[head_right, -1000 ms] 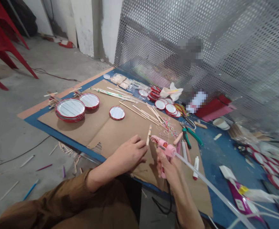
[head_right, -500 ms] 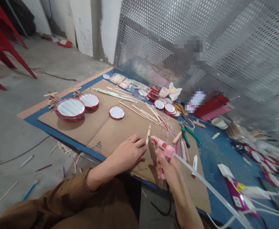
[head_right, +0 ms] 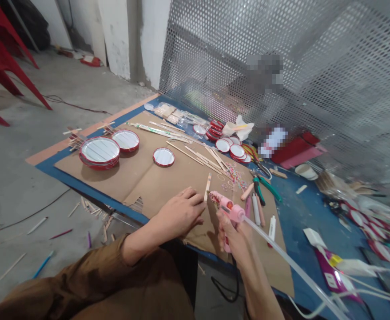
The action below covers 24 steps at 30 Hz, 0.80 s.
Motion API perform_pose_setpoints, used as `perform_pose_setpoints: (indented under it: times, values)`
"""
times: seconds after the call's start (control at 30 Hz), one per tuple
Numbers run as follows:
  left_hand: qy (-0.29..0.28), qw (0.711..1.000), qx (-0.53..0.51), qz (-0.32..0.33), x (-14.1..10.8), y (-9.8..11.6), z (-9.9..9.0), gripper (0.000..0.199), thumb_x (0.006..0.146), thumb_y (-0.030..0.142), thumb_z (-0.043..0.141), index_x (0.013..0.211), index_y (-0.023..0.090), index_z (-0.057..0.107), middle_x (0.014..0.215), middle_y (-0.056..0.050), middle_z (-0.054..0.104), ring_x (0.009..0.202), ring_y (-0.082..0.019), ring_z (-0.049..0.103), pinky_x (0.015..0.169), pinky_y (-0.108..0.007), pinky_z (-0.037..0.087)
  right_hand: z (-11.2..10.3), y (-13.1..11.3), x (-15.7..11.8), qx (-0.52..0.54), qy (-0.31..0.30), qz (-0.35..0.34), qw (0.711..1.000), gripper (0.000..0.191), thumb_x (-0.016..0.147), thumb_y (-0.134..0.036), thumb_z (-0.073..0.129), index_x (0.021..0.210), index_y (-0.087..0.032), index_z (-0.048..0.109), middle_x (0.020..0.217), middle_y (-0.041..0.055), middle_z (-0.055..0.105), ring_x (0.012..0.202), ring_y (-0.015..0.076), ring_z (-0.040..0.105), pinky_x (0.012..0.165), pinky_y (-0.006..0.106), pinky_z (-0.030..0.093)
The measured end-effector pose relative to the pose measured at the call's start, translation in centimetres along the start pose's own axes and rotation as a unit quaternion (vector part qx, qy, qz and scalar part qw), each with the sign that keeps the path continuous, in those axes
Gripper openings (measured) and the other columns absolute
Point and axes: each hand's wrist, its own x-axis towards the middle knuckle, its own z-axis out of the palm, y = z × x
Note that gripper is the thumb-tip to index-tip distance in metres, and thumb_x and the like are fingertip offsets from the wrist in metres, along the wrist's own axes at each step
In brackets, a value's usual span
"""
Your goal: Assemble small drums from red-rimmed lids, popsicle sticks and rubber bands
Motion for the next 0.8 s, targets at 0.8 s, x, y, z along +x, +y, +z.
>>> perform_pose_setpoints:
  times: [0.8]
  values:
    - [-0.019,1.000,-0.003,0.012,0.11,-0.05,-0.46,0.025,0.085,0.034,0.060,0.096,0.012,0.060,0.096,-0.009,0.057,0.096,-0.023,0.048,0.088,-0.035,0.038,-0.27,0.53,-0.81,-0.026,-0.009,0.025,0.999,0.049,0.067,-0.066,0.064,0.058,-0.021,0.046,0.035,-0.0052,0.043,0.026,0.0092,0.040,0.025,0.020,0.030]
